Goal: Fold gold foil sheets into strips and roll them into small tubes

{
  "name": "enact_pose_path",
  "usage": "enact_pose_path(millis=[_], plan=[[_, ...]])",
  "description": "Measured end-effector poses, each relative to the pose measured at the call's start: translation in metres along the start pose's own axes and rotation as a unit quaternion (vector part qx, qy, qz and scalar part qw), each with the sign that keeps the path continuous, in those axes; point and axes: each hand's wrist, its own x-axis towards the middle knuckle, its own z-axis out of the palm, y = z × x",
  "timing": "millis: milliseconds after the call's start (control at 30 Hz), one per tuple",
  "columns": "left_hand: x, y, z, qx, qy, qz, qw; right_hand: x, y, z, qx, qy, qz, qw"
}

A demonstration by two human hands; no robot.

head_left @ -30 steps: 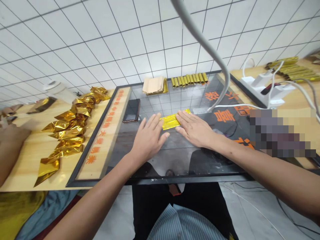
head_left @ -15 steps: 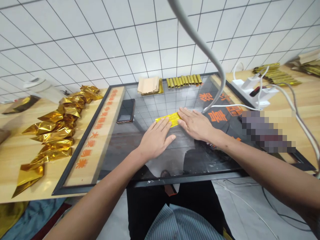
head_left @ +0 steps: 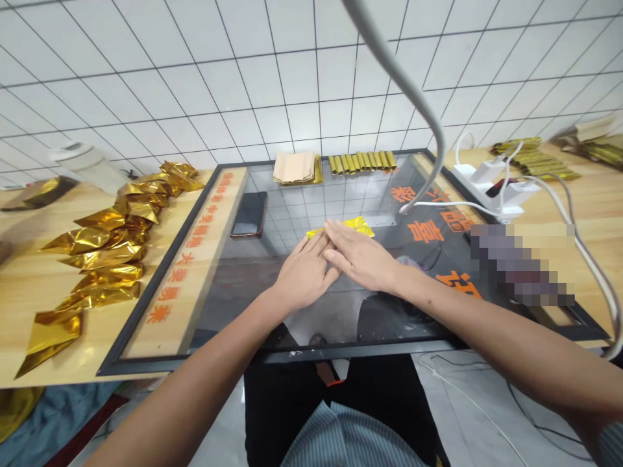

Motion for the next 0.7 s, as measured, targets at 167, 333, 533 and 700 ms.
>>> enact_pose_path(millis=[167, 333, 533, 700], plan=[[-0.001, -0.001, 0.0, 0.008, -0.004, 0.005, 1.0, 0.001, 0.012, 0.004, -0.018, -0.024, 0.01, 1.0], [-0.002, 0.001, 0.001, 0.04, -0.013, -0.004, 0.999, -0.005, 0.03, -0.005, -0.107, -0.018, 0.043, 0.993], [-0.011, -0.001, -0.007, 0.065, -0.021, -0.013, 0.998, -0.007, 0.033, -0.003, -0.132, -0.018, 0.055, 0.99], [-0.008, 0.002, -0.028, 0.052, -0.019, -0.042, 0.998, -0.006, 0.031, -0.001, -0.143, -0.011, 0.059, 0.988]])
